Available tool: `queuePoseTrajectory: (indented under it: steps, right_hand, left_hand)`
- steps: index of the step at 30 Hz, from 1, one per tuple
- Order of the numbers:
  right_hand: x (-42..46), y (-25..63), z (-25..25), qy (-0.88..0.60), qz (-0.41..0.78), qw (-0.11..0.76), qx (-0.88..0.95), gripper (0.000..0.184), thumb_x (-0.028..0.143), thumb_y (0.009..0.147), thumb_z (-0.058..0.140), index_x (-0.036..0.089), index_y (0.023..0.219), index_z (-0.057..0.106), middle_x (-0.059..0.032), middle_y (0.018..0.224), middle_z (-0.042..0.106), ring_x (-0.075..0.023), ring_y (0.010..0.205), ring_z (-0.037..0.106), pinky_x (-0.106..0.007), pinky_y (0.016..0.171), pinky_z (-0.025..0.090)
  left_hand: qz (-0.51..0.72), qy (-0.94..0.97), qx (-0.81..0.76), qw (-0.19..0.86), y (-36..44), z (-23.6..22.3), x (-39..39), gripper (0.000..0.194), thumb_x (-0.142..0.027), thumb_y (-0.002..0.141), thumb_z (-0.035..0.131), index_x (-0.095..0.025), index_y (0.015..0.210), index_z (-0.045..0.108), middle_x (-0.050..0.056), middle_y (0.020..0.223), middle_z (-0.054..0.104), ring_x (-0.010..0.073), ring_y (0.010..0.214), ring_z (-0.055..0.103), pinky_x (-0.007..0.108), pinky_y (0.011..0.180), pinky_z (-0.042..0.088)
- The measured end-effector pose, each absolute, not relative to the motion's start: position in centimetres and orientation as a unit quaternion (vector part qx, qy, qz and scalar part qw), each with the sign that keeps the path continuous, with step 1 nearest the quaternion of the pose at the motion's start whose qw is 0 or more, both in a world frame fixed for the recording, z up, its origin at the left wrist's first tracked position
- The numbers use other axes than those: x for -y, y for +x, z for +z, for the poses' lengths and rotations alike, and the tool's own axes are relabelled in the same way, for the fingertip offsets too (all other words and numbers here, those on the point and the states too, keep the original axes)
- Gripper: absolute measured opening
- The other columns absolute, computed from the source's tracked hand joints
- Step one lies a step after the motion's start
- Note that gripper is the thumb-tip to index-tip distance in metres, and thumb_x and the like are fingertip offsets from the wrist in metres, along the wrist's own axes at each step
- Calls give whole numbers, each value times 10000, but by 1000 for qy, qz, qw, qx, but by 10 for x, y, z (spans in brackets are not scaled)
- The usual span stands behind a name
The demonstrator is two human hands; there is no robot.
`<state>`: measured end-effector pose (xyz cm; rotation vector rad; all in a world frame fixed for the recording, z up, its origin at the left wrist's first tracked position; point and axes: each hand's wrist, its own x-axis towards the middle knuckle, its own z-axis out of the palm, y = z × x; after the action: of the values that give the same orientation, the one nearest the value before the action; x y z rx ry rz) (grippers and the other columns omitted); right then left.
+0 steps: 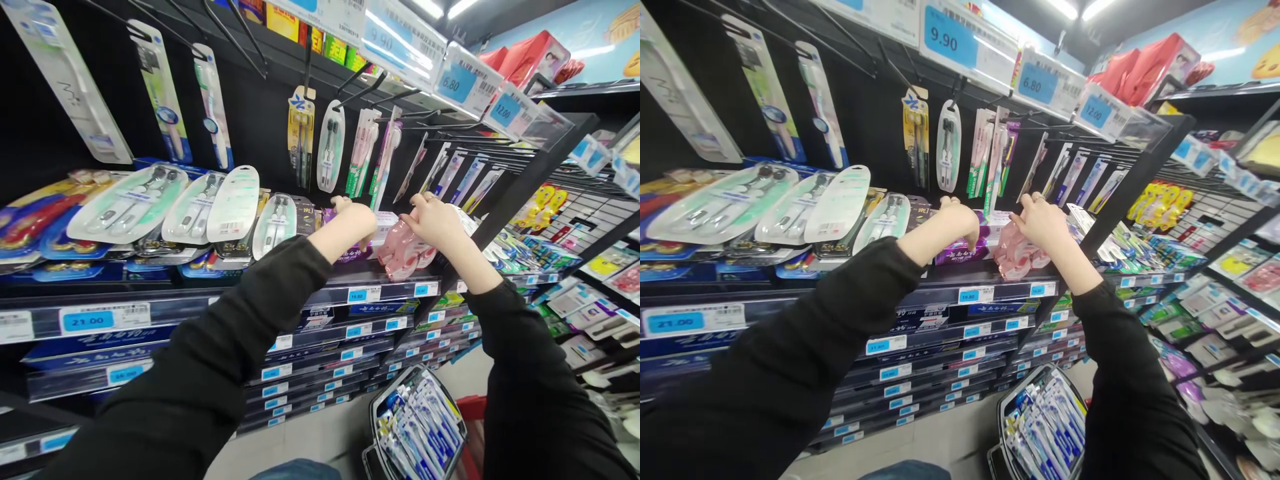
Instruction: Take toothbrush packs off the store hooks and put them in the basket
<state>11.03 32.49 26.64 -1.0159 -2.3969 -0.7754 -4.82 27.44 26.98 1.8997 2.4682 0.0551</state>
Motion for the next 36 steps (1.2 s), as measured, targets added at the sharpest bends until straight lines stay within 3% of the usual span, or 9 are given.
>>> queuePoseTrajectory:
  steps: [2,4,6,8,14,18,25,36]
  right_hand:
    - [-317,112,264,-432,-286,228,824,400,412,904,418,77,1032,595,-173,866,649,-274,759,619,-313,619,381]
    - [-312,114,260,-464,-285,238,804,393,398,920,380,80,941,610,-162,755,649,-269,727,617,-303,612,359]
    - [-311,116,257,-465,-279,257,800,361,388,917,388,112,873,617,-145,726,657,-250,704,611,-291,604,336]
    - [-315,121,254,-453,-269,287,800,310,377,895,429,143,819,617,-118,716,665,-225,678,602,-280,595,314]
    - [-337,159,254,-446,-253,406,756,259,350,828,467,180,684,598,-53,614,630,-178,604,562,-267,594,303]
    - [-350,172,253,-478,-272,413,726,250,340,813,459,170,716,615,-80,670,655,-204,645,578,-280,600,304]
    - [-381,160,238,-515,-258,384,722,287,344,851,446,137,802,639,-124,755,670,-222,706,589,-295,630,318]
    - [-404,133,228,-544,-217,415,696,318,345,896,394,128,883,626,-133,801,663,-222,740,578,-303,672,334]
  left_hand:
    - [-3,644,-765,2,-33,268,-261,545,-360,552,807,-180,1052,688,157,1151,644,443,1173,482,530,975,374]
    - [87,686,-720,-63,-22,262,-257,431,-296,729,666,-113,1117,629,179,1162,617,349,1131,535,407,943,420]
    - [203,703,-673,-107,-16,251,-263,403,-190,812,537,-68,1196,541,189,1200,579,289,1144,531,349,951,408]
    - [256,711,-649,-85,-14,240,-276,402,-143,823,493,-48,1214,491,188,1198,572,266,1140,538,328,938,410]
    - [284,711,-643,-17,-22,221,-300,396,-322,824,551,-75,1128,494,171,1088,646,276,1003,631,314,776,475]
    - [300,700,-647,7,-25,221,-298,385,-441,835,522,-128,1059,512,158,1086,662,271,988,642,303,722,480]
    - [301,709,-637,9,-22,221,-296,396,-376,785,604,-127,1080,516,156,1108,660,287,1021,630,315,760,479]
    - [293,716,-633,7,-21,219,-293,375,-308,770,621,-138,1082,499,161,1108,655,298,1033,623,338,776,488]
